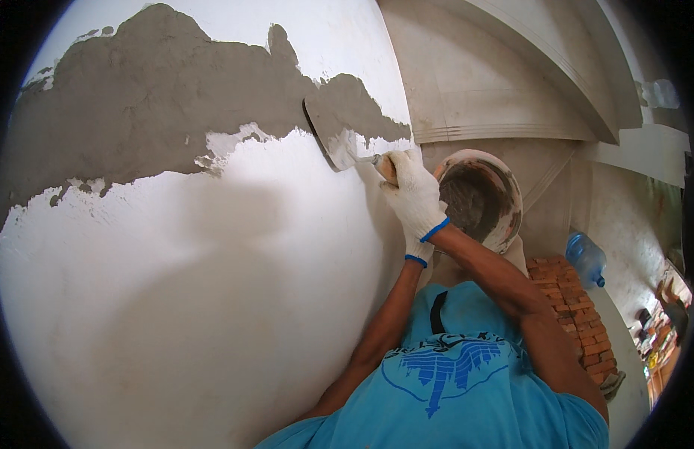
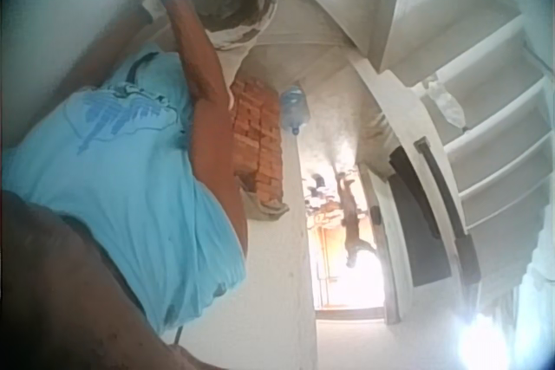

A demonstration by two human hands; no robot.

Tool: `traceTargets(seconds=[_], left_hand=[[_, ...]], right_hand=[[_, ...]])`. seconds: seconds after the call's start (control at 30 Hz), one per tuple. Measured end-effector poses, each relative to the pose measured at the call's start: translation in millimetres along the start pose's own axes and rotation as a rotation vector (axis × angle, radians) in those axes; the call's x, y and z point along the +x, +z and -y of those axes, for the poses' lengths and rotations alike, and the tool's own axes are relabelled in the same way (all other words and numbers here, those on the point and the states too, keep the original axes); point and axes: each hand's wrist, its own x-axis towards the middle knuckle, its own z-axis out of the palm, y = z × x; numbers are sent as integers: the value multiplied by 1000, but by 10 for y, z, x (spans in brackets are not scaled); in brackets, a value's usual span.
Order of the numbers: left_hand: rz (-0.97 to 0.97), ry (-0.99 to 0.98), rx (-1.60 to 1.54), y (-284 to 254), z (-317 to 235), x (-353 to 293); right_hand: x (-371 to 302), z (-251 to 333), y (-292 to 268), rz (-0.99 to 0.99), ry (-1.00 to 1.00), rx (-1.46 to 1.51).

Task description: The person applies plaster to a vertical wall using a trowel and a bucket. They repeatedly scoop plaster from the bucket and spread it onto the wall surface, smoothing the material with the tool. The task involves filling a damaged or unfinished section of the wall.

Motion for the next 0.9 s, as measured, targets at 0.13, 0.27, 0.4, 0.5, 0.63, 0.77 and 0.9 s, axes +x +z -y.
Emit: traceTargets(seconds=[0.13,0.27,0.4,0.5,0.63,0.77,0.9], left_hand=[[10,-12,11,-63,64,30],[13,-3,17,-120,148,58],[20,16,35,-155,199,98],[14,22,98,-120,185,94],[18,30,249,-87,128,124],[39,57,539,-121,102,146],[-97,184,429,4,30,4]], right_hand=[[38,10,60,-8,-43,-28],[3,-33,22,81,-53,-61],[-108,-74,-178,150,-40,-114],[-180,-125,-373,155,-65,-124],[-129,-96,-389,126,-29,-142],[60,10,-304,23,-75,-95],[81,132,-264,39,-90,-114]])
